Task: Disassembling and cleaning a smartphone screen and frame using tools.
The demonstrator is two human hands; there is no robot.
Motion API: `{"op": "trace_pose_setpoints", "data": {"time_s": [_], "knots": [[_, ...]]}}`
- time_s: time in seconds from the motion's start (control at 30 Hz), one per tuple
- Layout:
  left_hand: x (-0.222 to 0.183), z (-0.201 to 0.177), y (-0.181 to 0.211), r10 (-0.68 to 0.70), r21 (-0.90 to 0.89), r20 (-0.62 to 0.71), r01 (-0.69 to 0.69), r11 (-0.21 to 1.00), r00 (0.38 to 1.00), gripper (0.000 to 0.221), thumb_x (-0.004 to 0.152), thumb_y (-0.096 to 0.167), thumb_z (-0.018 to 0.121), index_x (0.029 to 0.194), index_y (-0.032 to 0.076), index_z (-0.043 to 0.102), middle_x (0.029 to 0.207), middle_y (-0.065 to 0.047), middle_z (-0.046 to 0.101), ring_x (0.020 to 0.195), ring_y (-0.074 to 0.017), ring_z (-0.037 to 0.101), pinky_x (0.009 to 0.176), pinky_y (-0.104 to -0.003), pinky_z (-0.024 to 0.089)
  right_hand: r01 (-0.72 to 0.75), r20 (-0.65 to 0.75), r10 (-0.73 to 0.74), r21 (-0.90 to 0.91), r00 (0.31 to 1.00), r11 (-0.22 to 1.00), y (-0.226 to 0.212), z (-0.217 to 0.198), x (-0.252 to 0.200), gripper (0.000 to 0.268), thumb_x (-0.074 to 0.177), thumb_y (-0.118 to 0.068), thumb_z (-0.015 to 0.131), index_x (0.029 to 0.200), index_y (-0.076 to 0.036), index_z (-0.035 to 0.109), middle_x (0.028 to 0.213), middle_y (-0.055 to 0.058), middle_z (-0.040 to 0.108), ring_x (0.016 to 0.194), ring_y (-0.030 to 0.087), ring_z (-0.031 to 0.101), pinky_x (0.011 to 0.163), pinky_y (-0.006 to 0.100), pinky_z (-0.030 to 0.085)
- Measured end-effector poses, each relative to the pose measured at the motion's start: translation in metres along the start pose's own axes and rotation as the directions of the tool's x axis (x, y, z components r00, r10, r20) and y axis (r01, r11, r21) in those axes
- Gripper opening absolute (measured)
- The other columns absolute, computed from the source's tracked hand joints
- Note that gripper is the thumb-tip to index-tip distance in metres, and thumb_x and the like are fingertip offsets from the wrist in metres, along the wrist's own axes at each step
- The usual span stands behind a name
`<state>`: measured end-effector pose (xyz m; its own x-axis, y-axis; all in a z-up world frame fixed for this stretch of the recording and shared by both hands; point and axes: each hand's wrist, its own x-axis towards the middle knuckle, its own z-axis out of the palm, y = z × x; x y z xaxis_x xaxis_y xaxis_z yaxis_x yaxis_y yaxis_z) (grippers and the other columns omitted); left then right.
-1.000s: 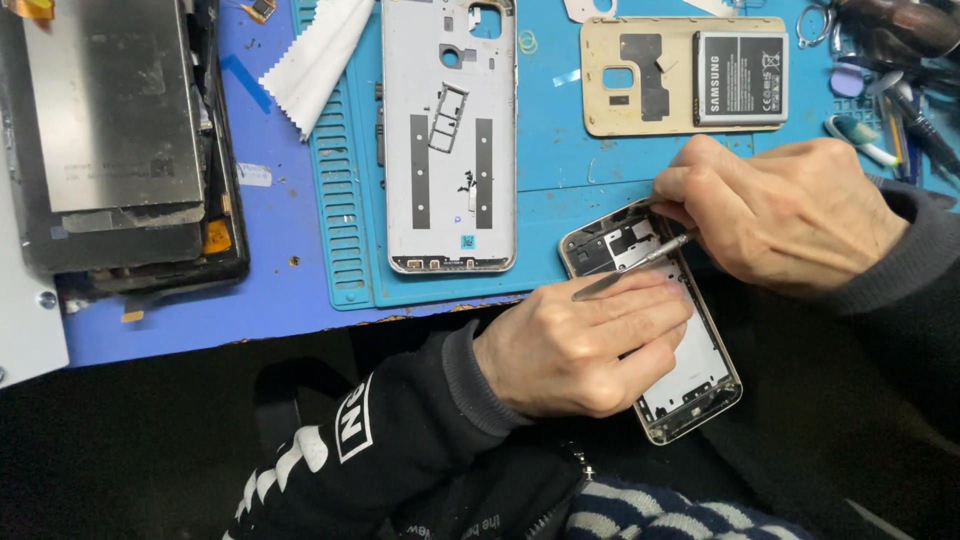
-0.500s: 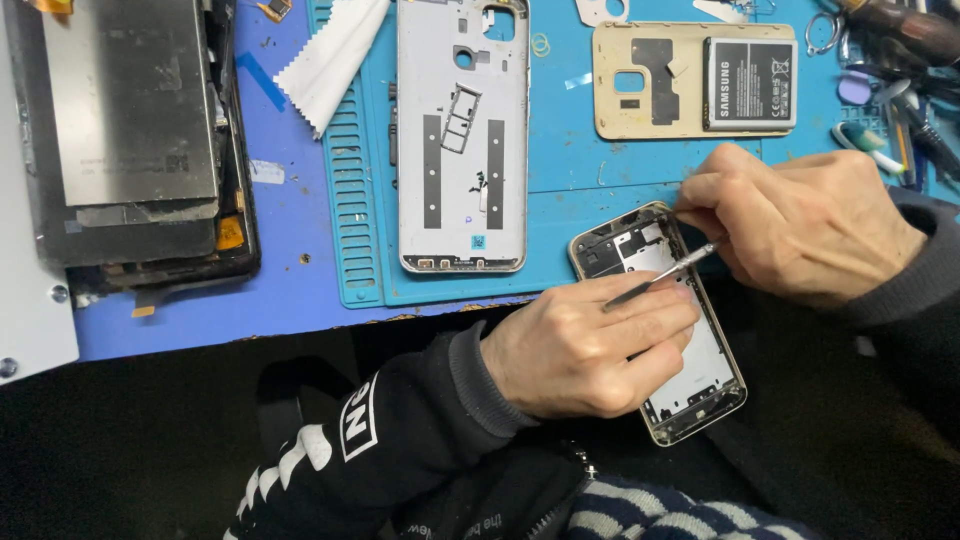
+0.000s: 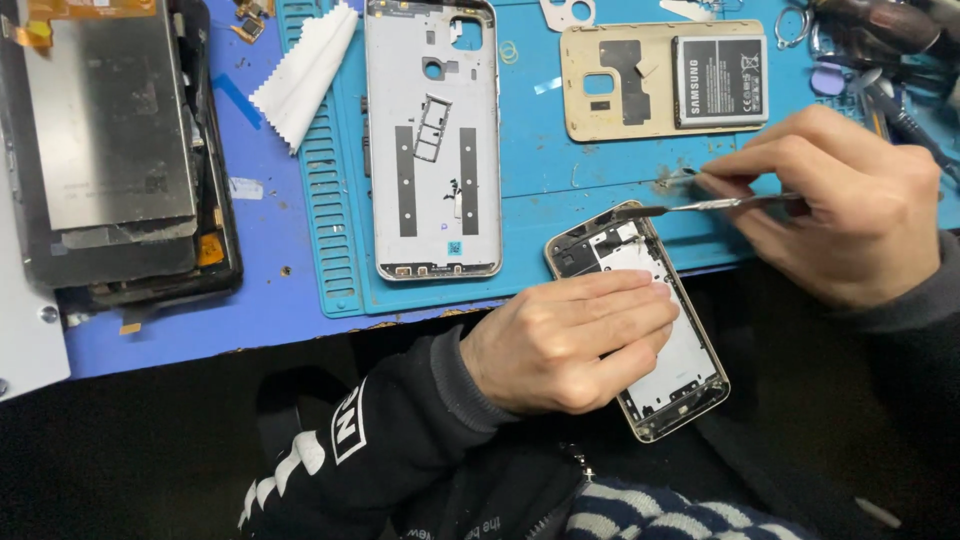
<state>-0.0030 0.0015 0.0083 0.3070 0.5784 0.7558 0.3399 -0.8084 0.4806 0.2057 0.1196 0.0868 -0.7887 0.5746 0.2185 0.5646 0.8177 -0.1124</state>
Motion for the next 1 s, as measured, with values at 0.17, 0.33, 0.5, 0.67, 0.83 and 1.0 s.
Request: {"op": "trace_pose_setpoints", "data": {"time_s": [0.17, 0.33, 0.5, 0.67, 0.83, 1.0], "knots": [[0.001, -0.001, -0.002, 0.006, -0.019, 0.001, -0.006, 1.000, 1.000, 0.009, 0.090, -0.002, 0.073, 0.097, -0.006, 0.070, 0.117, -0.015, 0.070, 0.116, -0.0286, 0.071, 0.112, -0.038, 0.057, -0.039, 0.035, 0.037, 0.071, 0.999, 0.997, 0.003, 0.000, 0.000, 0.022, 0.079, 0.000, 0.086, 0.097, 0.002, 0.073, 0.093, 0.014, 0.072, 0.065, 0.017, 0.065, 0.053, 0.027, 0.051], [-0.001, 0.000, -0.003, 0.017, -0.023, 0.003, -0.017, 1.000, 1.000, 0.011, 0.089, -0.002, 0.073, 0.098, -0.006, 0.070, 0.117, -0.015, 0.069, 0.116, -0.0288, 0.071, 0.112, -0.039, 0.057, -0.248, 0.058, 0.245, 0.378, 0.968, 0.892, 0.005, -0.001, -0.021, 0.013, 0.096, -0.004, 0.073, 0.106, 0.000, 0.065, 0.103, 0.011, 0.070, 0.081, 0.012, 0.066, 0.068, 0.023, 0.053], [0.000, 0.001, 0.000, -0.015, -0.005, -0.001, 0.015, 1.000, 1.000, 0.007, 0.089, -0.005, 0.071, 0.096, -0.004, 0.069, 0.118, -0.014, 0.070, 0.116, -0.0268, 0.071, 0.112, -0.039, 0.058, -0.437, 0.019, 0.551, 0.631, 0.835, 0.641, -0.006, 0.005, -0.054, 0.022, 0.117, -0.015, 0.041, 0.114, 0.001, 0.056, 0.104, 0.012, 0.072, 0.074, 0.012, 0.054, 0.072, 0.021, 0.047], [0.003, 0.004, 0.014, -0.088, 0.083, 0.007, 0.087, 0.993, 0.996, 0.007, 0.092, -0.004, 0.070, 0.098, -0.002, 0.070, 0.120, -0.013, 0.071, 0.119, -0.0249, 0.071, 0.108, -0.036, 0.057, -0.383, -0.042, 0.519, 0.626, 0.853, 0.679, -0.029, 0.013, -0.066, 0.033, 0.120, -0.011, 0.033, 0.104, 0.005, 0.057, 0.098, 0.020, 0.071, 0.076, 0.018, 0.065, 0.075, 0.025, 0.055], [0.008, 0.002, 0.021, -0.132, 0.162, 0.013, 0.128, 0.978, 0.991, 0.007, 0.093, 0.001, 0.072, 0.099, 0.000, 0.071, 0.119, -0.013, 0.071, 0.119, -0.0245, 0.071, 0.110, -0.039, 0.057, -0.374, -0.074, 0.529, 0.624, 0.846, 0.686, -0.039, 0.013, -0.047, 0.009, 0.104, 0.005, 0.049, 0.097, 0.009, 0.051, 0.101, 0.023, 0.065, 0.089, 0.023, 0.070, 0.085, 0.032, 0.061], [0.004, 0.003, 0.014, -0.096, 0.093, 0.033, 0.093, 0.991, 0.995, 0.009, 0.091, -0.001, 0.069, 0.100, -0.002, 0.071, 0.121, -0.014, 0.070, 0.121, -0.0256, 0.070, 0.111, -0.041, 0.057, -0.144, -0.230, 0.293, 0.503, 0.928, 0.852, -0.033, 0.015, -0.036, 0.020, 0.092, 0.019, 0.064, 0.096, 0.009, 0.048, 0.090, 0.026, 0.065, 0.086, 0.031, 0.073, 0.080, 0.041, 0.065]]}}
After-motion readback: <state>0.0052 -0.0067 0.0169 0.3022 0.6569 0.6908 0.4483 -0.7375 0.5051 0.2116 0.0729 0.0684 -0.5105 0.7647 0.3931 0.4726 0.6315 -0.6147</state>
